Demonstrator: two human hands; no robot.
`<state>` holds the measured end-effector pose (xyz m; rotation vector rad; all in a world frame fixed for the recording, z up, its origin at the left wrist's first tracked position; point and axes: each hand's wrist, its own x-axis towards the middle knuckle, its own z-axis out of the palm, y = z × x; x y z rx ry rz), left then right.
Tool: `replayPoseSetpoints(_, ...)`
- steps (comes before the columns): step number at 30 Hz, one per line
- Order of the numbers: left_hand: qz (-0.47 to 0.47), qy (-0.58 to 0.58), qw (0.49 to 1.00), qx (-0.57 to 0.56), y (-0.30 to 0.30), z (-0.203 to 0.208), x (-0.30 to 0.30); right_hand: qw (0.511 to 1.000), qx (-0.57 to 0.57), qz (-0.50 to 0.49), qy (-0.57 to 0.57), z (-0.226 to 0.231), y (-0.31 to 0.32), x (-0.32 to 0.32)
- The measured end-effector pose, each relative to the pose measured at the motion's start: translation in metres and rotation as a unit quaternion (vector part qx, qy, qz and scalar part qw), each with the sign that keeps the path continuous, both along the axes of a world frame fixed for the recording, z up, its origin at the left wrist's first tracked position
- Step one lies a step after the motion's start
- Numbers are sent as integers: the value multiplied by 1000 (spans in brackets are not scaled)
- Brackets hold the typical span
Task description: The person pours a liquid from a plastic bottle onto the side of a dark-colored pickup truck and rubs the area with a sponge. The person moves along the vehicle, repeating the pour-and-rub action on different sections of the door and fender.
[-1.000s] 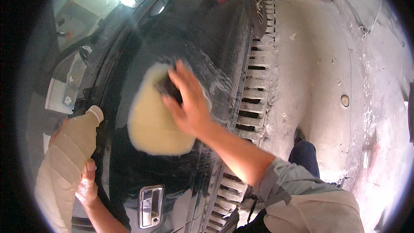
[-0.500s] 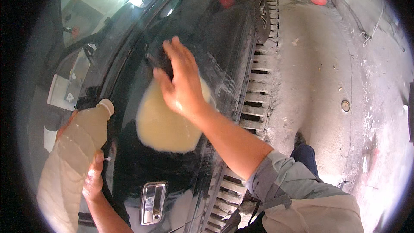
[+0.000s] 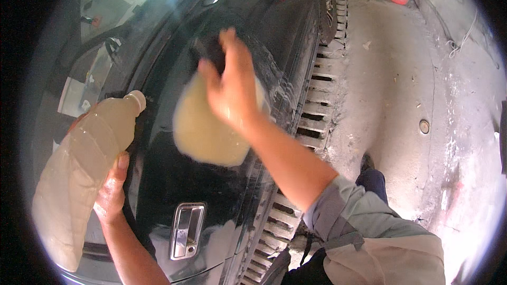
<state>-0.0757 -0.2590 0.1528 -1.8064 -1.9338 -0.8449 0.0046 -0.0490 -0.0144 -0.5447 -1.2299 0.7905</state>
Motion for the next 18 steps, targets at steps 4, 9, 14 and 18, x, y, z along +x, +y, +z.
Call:
replayPoseSetpoints(4, -36, -26, 999, 12, 11, 3, 9, 986, 93, 119, -70, -41, -131, 40)
replayPoseSetpoints(9, -34, -11, 999, 8, 5, 4, 6, 995, 97, -15, -23, -5, -39, 5)
replayPoseSetpoints(14, -1, -28, 1000, 14, -4, 1, 2, 997, 46, 31, -44, -5, -68, 4)
replayPoseSetpoints(18, -55, -20, 998, 31, 19, 4, 14, 984, 135, 71, -94, -38, -133, 35)
